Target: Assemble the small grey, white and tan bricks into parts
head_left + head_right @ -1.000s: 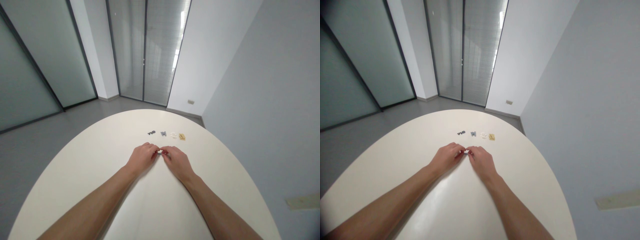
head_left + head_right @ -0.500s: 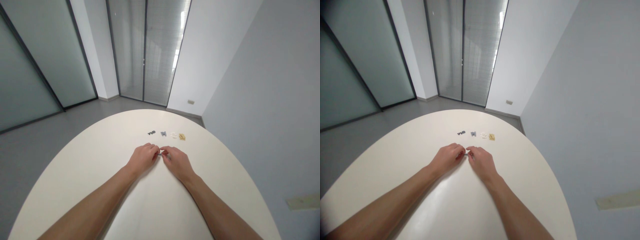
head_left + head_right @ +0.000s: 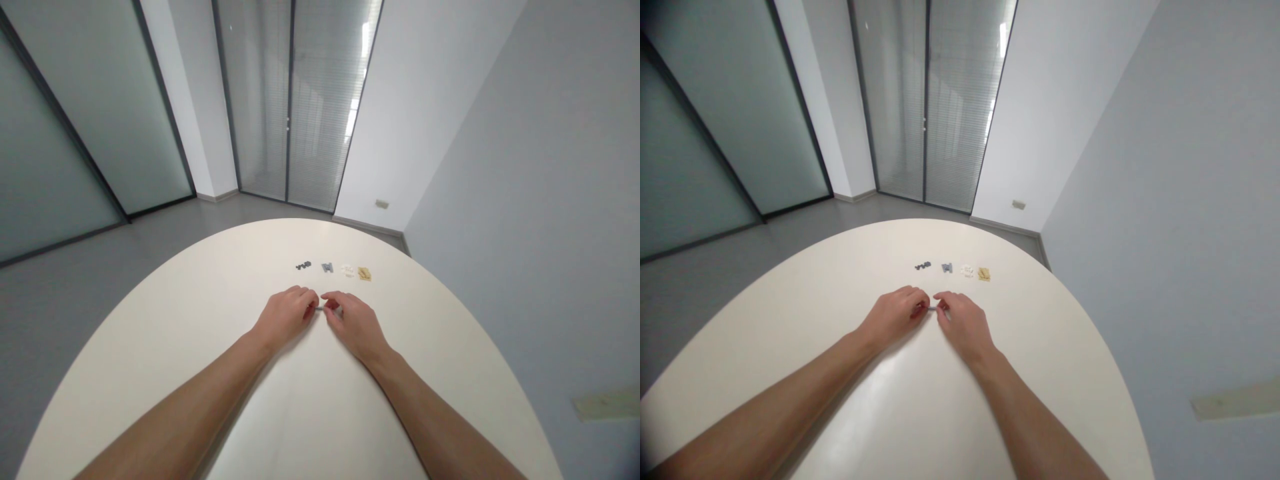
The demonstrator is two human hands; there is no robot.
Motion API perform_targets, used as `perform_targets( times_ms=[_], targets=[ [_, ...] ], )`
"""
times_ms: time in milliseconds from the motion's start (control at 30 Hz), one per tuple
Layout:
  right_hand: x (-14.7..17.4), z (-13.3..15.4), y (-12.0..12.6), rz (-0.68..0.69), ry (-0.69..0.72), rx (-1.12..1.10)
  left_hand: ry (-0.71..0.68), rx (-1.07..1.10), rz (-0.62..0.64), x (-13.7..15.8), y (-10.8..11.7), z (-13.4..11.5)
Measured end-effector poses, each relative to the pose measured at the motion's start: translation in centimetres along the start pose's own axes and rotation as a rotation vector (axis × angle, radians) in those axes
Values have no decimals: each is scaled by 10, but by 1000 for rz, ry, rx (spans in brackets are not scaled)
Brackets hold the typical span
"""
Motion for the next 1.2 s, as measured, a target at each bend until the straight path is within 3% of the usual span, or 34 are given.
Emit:
perform_targets(
  times_ms=[567,1200],
  targets=[
    [1,0,-1,1,-30,-52,98,58,4,1,1,1],
    [0,2,1,-1,-35,-59,54,84,-2,1,0,3]
  ],
)
Point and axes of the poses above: each hand's wrist, its own x-axis away from the middle knuckle, its own y-axis out of the back of the hand, z = x × y, the point moved 3 cm from there along -x, towards the middle knuckle, and after that the axes turned 3 degrees about -z, right-handed, at the moved point
